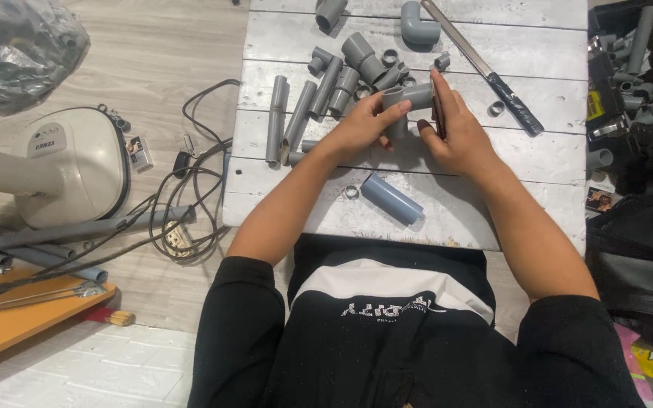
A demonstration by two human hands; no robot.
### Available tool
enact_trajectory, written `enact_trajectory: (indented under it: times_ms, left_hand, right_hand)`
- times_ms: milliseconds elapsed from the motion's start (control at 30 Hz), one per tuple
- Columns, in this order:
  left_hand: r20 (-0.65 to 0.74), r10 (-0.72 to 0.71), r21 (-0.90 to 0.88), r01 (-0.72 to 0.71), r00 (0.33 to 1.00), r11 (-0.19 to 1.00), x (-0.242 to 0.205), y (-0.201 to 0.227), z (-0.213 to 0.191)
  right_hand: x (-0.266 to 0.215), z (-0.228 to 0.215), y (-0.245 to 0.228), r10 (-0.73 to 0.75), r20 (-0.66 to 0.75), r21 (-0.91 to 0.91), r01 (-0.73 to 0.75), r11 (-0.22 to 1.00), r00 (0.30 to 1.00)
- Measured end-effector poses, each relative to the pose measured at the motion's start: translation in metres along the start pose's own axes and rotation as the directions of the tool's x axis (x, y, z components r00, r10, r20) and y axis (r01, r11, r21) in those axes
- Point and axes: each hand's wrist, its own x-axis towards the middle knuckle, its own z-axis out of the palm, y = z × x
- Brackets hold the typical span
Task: Sanding the connection points of various PVC pipe fittings using sandpaper to prepare them for assembly.
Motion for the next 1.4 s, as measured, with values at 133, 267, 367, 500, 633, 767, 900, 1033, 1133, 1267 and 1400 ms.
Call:
enact_trajectory:
  times_ms: [133, 267, 367, 500, 633, 767, 900, 1033, 1133, 1267, 1400]
  left_hand:
    - [0.017, 0.023, -0.035, -0.023, 1.000, 0.999, 0.002, -0.001, 0.001]
    - [-0.006, -0.037, -0.089, 0.037, 0.999, 0.995, 0.001, -0.008, 0.002]
    - [0.000, 0.023, -0.012, -0.023, 1.000, 1.000, 0.013, -0.018, -0.007]
    - [-0.004, 0.041, 0.032, -0.041, 0.999, 0.999, 0.015, -0.028, -0.010]
    - [-0.019, 0.034, 0.019, -0.034, 0.999, 0.999, 0.022, -0.044, -0.015]
    - [-0.014, 0.057, -0.021, -0.057, 0.998, 0.998, 0.031, -0.048, -0.019]
    - [-0.027, 0.035, -0.063, -0.037, 0.999, 0.997, 0.027, -0.045, -0.016]
    - [-0.039, 0.046, -0.071, -0.049, 0.998, 0.996, 0.022, -0.031, -0.011]
    - [-0.106, 0.230, 0.077, -0.222, 0.968, 0.972, 0.003, -0.003, -0.002]
    - [-0.105, 0.398, 0.438, -0.317, 0.911, 0.841, -0.010, 0.034, 0.000]
    - [-0.143, 0.577, 0.592, -0.397, 0.804, 0.701, -0.020, 0.063, -0.005]
  right_hand:
    - [0.002, -0.003, -0.002, 0.007, -0.010, 0.017, -0.007, 1.000, 1.000]
    - [-0.001, 0.003, 0.001, 0.005, -0.014, 0.149, -0.003, 0.989, 1.000]
    - [0.003, 0.007, 0.010, -0.046, -0.076, 0.163, 0.058, 0.985, 0.996]
    - [-0.002, 0.013, 0.015, -0.075, -0.122, 0.122, 0.090, 0.988, 0.990]
    - [-0.004, 0.014, 0.013, -0.070, -0.117, 0.086, 0.081, 0.993, 0.991]
    - [0.002, 0.011, 0.013, -0.063, -0.137, 0.082, 0.075, 0.994, 0.989]
    - [0.003, 0.012, 0.014, -0.047, -0.161, 0.109, 0.065, 0.992, 0.986]
    - [0.004, -0.004, 0.021, -0.028, -0.191, 0.103, 0.048, 0.993, 0.981]
    - [0.001, -0.019, 0.026, 0.014, -0.245, 0.198, 0.036, 0.979, 0.969]
    - [0.008, -0.056, 0.006, 0.060, -0.199, 0.122, -0.036, 0.992, 0.978]
    - [0.011, -0.076, 0.019, 0.091, -0.211, 0.064, -0.079, 0.995, 0.973]
